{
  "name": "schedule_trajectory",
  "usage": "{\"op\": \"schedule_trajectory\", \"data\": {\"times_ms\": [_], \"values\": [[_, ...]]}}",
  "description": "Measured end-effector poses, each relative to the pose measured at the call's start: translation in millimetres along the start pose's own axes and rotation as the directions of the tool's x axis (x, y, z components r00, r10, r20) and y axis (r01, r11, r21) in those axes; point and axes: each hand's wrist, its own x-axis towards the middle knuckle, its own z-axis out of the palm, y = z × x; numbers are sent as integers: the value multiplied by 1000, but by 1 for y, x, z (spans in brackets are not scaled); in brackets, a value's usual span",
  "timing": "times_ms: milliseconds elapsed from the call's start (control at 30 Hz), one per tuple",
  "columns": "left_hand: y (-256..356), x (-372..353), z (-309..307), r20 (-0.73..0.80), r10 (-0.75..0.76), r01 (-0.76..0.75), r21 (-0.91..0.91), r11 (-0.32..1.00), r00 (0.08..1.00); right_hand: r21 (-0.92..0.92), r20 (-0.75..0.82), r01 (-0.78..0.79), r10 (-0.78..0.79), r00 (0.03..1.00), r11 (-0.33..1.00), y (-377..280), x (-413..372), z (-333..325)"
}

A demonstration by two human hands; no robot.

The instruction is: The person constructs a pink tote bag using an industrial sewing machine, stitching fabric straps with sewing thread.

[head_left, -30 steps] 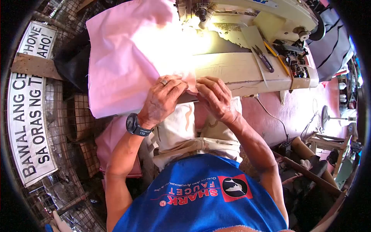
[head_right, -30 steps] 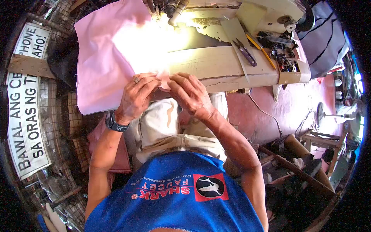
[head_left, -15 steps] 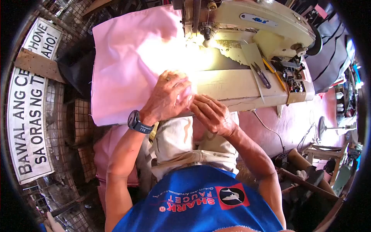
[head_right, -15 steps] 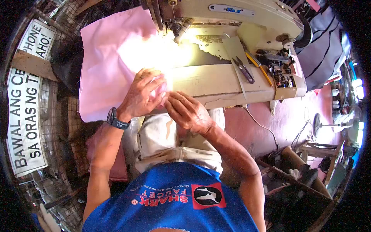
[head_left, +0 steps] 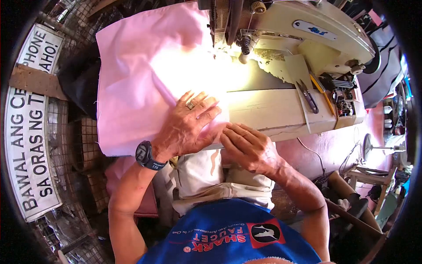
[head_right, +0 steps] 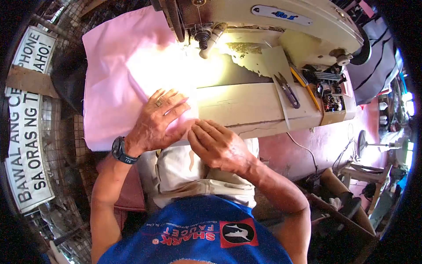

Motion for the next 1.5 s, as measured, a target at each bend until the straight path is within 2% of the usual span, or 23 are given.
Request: {"op": "schedule_trajectory", "data": {"times_ms": [467,667,933,1067,1133,1233,1367,1500], "values": [[-37,21,4,83,-29,28,10,1000,996,46,36,49,-50,998,998,44,21,6],[-53,34,3,29,-23,24,-38,999,999,39,61,55,-58,996,998,62,34,8],[-78,50,0,54,-2,5,-54,999,999,45,127,71,-77,989,996,88,49,12],[-93,56,0,72,5,0,-64,998,997,27,107,97,-100,989,995,101,54,19],[-101,61,2,28,47,-46,-53,998,998,33,115,106,-109,987,994,108,56,23],[-109,69,-1,16,77,-77,-49,996,997,19,144,92,-94,985,996,116,62,25],[-117,73,1,74,7,-2,-60,998,997,58,184,-36,25,983,998,118,64,26],[-115,70,5,-11,135,-135,-14,991,991,121,124,-126,111,986,985,121,60,34]]}}
